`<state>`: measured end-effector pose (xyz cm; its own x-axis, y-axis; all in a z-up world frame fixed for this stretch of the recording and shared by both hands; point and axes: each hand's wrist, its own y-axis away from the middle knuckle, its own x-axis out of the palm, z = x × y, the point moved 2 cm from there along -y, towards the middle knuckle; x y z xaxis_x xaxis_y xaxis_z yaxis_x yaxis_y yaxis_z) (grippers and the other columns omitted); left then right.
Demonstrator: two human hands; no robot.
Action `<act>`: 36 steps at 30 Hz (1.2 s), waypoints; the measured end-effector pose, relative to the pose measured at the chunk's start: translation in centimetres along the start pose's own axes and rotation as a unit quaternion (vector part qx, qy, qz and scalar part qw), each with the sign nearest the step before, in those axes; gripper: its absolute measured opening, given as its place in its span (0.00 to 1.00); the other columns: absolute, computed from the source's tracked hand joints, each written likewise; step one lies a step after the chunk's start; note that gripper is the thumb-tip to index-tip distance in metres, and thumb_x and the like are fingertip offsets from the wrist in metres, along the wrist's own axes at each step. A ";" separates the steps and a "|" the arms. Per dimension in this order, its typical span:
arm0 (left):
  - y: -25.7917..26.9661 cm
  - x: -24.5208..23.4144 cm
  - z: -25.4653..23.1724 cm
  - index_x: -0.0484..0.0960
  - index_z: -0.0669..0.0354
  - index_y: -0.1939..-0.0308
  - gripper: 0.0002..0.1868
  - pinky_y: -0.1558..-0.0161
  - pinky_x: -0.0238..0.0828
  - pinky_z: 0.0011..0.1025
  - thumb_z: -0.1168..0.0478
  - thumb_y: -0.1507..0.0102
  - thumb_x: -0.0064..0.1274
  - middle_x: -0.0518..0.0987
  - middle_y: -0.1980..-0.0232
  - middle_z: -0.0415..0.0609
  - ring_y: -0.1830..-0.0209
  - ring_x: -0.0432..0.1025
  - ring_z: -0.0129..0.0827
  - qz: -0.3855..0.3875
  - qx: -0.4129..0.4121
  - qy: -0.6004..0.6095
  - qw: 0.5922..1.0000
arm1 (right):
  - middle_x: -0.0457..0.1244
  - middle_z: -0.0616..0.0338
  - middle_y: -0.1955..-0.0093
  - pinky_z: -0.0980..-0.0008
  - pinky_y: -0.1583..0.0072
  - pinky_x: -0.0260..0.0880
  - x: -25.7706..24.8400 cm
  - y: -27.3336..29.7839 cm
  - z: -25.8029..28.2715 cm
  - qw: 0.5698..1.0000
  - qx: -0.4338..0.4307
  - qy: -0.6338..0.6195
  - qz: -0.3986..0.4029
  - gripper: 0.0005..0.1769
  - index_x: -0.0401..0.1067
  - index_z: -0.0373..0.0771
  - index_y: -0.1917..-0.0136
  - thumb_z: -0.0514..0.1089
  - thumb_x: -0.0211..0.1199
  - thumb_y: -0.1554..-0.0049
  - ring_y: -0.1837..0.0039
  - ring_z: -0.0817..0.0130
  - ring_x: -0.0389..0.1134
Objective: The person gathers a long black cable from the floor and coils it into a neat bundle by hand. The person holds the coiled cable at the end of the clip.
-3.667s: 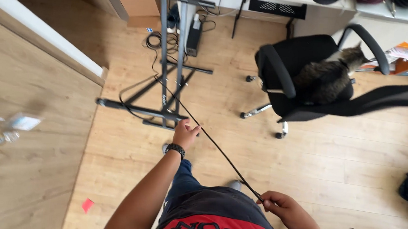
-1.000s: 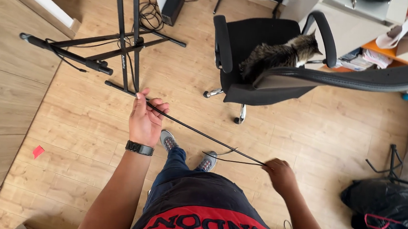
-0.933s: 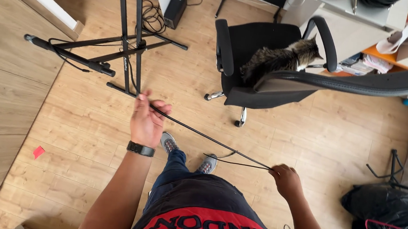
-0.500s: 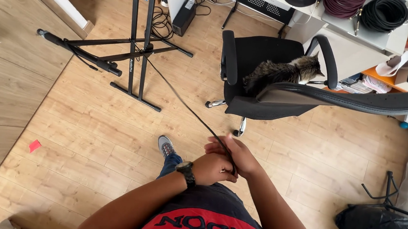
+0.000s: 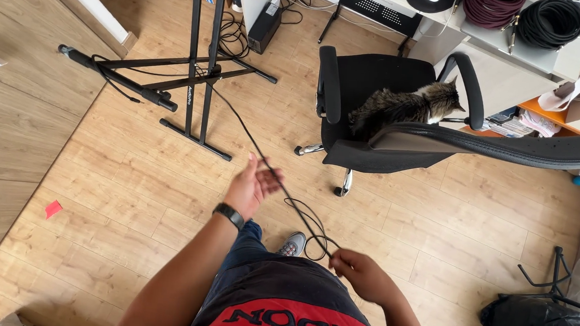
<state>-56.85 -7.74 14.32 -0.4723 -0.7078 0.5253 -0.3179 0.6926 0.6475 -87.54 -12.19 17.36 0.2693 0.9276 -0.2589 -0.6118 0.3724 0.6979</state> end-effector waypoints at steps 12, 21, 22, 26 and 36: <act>1.1 1.9 -6.7 0.68 0.57 0.57 0.09 0.60 0.77 0.32 0.61 0.24 0.34 0.75 0.65 0.47 0.67 0.73 0.35 -0.040 0.132 0.052 0.989 | 0.71 0.58 0.53 0.62 0.48 0.65 -2.5 -1.7 -16.1 0.967 0.170 0.101 -0.161 0.16 0.73 0.45 0.53 0.52 0.47 0.35 0.51 0.59 0.69; 5.5 4.2 6.9 0.86 0.58 0.60 0.03 0.46 0.75 0.32 0.64 0.36 0.61 0.86 0.59 0.50 0.56 0.78 0.30 0.296 0.118 -0.349 0.881 | 0.68 0.45 0.40 0.56 0.33 0.69 -0.6 -6.8 2.4 0.933 -0.026 -0.352 -0.077 0.36 0.68 0.33 0.28 0.64 0.42 0.31 0.37 0.57 0.71; 5.7 4.4 7.5 0.86 0.58 0.60 0.03 0.46 0.75 0.32 0.64 0.36 0.61 0.86 0.59 0.50 0.56 0.78 0.30 0.293 0.120 -0.350 0.882 | 0.68 0.45 0.40 0.56 0.33 0.69 -0.3 -7.5 4.1 0.933 -0.028 -0.350 -0.075 0.36 0.68 0.33 0.28 0.64 0.42 0.31 0.37 0.57 0.71; 5.3 3.2 10.3 0.83 0.47 0.61 0.14 0.51 0.75 0.39 0.45 0.33 0.52 0.81 0.62 0.43 0.56 0.78 0.42 0.389 0.205 -0.671 0.597 | 0.62 0.56 0.58 0.67 0.54 0.73 0.8 -10.5 7.1 0.895 -0.048 -0.444 -0.002 0.25 0.64 0.32 0.28 0.48 0.48 0.32 0.57 0.68 0.67; -0.5 -3.9 6.1 0.66 0.40 0.38 0.27 0.54 0.82 0.37 0.60 0.40 0.56 0.73 0.46 0.40 0.48 0.78 0.39 -0.030 0.236 -0.676 0.698 | 0.56 0.61 0.74 0.76 0.68 0.57 0.7 -4.2 4.5 0.972 -0.054 -0.209 -0.089 0.17 0.78 0.35 0.43 0.49 0.57 0.35 0.70 0.72 0.59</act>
<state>-59.88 -4.44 8.55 -0.6891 -0.1815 -0.7016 -0.4547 0.8621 0.2236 -81.44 -13.24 17.22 0.6429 0.7636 -0.0597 -0.5962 0.5479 0.5869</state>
